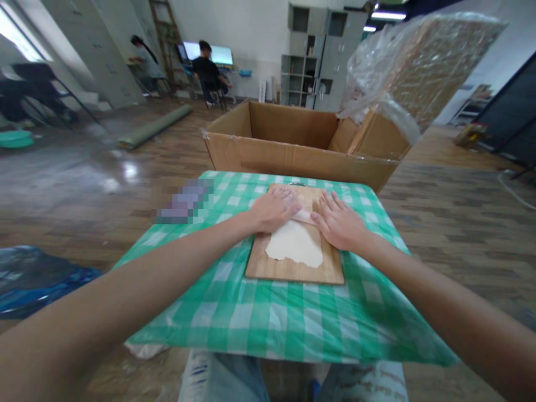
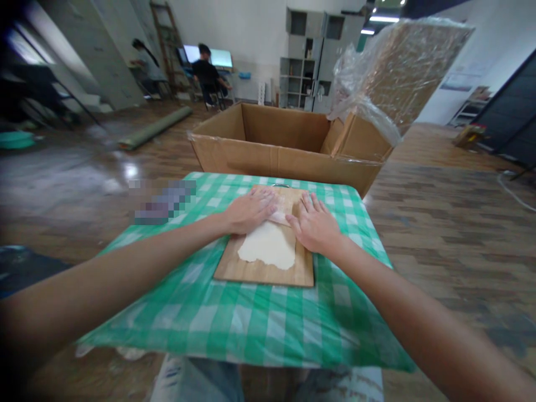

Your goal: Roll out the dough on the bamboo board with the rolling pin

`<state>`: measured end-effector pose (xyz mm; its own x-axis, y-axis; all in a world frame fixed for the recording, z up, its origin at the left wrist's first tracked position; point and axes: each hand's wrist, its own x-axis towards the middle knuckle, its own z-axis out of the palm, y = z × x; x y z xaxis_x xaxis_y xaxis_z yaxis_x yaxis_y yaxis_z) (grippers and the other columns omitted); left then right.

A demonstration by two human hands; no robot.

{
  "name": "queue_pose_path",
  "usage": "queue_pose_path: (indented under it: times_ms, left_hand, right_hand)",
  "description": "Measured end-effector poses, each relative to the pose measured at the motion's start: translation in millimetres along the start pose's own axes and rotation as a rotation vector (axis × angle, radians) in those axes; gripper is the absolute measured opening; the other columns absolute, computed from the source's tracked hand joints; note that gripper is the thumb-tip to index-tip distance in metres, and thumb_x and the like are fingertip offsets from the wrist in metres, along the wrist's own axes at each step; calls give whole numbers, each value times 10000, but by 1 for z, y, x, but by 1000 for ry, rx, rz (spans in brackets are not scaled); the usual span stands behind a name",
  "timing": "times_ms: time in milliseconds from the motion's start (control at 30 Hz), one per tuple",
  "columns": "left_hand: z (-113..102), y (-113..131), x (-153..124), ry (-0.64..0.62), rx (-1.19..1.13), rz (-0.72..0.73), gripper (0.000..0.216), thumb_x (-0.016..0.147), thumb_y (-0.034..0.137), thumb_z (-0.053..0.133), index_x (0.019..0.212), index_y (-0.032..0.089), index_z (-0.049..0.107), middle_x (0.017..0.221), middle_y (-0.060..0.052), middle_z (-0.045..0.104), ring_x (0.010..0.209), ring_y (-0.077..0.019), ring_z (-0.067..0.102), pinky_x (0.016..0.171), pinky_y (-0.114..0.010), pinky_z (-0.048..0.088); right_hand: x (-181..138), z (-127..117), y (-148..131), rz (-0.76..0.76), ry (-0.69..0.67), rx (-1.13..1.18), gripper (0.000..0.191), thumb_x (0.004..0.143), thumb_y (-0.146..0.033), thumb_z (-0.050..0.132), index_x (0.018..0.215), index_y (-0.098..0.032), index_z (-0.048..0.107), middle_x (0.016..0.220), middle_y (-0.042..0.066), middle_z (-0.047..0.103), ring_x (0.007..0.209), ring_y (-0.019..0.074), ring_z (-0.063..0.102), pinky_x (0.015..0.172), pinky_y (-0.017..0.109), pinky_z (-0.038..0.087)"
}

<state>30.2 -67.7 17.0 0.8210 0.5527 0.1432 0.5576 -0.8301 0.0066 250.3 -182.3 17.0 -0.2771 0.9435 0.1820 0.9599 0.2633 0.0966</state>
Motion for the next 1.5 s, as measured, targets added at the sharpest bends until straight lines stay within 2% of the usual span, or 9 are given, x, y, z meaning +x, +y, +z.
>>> queue_pose_path:
  times_ms: [167,300,533,867,1067,1200,1300,1400,1500]
  left_hand:
    - [-7,26,-61,71,46,-51,790,1079,610,161,1553,55,466,1602,-191,492,1527,-308,408,1291,-437,175]
    - [-8,36,-81,59,61,-57,847,1068,645,165,1583,14,397,1643,-219,418,1561,-308,353,1305,-417,139]
    - [-7,12,-53,-62,-63,-91,876,1035,720,157,1610,102,391,1657,-165,415,1586,-310,302,1304,-451,141]
    - [3,-21,-11,-110,-99,-152,895,1044,686,61,1653,67,278,1714,-188,265,1625,-306,177,1302,-512,112]
    - [9,-27,1,-81,-27,-177,831,1063,623,65,1620,77,352,1695,-211,316,1597,-343,259,1278,-548,162]
    - [8,-21,-8,36,-27,-190,743,1088,564,165,1612,70,350,1684,-207,348,1589,-354,266,1284,-543,161]
    - [-2,-19,-24,257,-123,-193,659,1086,500,293,1569,64,393,1624,-205,441,1548,-329,349,1271,-502,248]
    - [-16,-25,-39,541,-275,-251,478,1029,411,457,1383,110,569,1382,-169,645,1333,-283,575,1147,-438,440]
    - [-25,-31,-43,679,-431,-346,262,968,320,519,1121,173,672,1111,-92,732,1071,-241,679,975,-392,538]
  right_hand:
    - [-19,-4,-24,-13,-16,77,772,1091,-560,160,1599,-28,394,1676,222,350,1592,333,247,1266,533,281]
    - [-13,-3,-23,-45,-2,70,749,1091,-557,192,1607,-52,392,1680,193,358,1596,324,238,1269,513,280]
    - [23,3,-3,-97,-15,38,792,1092,-538,109,1571,13,417,1651,244,391,1589,354,250,1285,520,222]
    - [67,19,16,13,-39,72,718,1090,-565,144,1575,-156,479,1719,144,296,1598,401,191,1260,612,195]
    - [74,23,18,78,36,49,723,1085,-609,198,1554,-149,500,1710,163,314,1595,387,212,1238,629,233]
    - [66,19,17,43,39,53,657,1106,-547,196,1509,-157,539,1662,161,414,1571,349,292,1241,602,248]
    - [50,16,21,-50,26,103,598,1114,-507,231,1474,-164,563,1596,171,500,1526,323,375,1223,553,314]
    - [28,16,25,-139,86,199,522,1099,-506,353,1414,-169,597,1547,182,531,1473,319,441,1199,512,370]
    - [11,18,25,-137,131,240,383,1093,-410,412,1293,-171,634,1447,176,600,1370,301,531,1143,461,428]
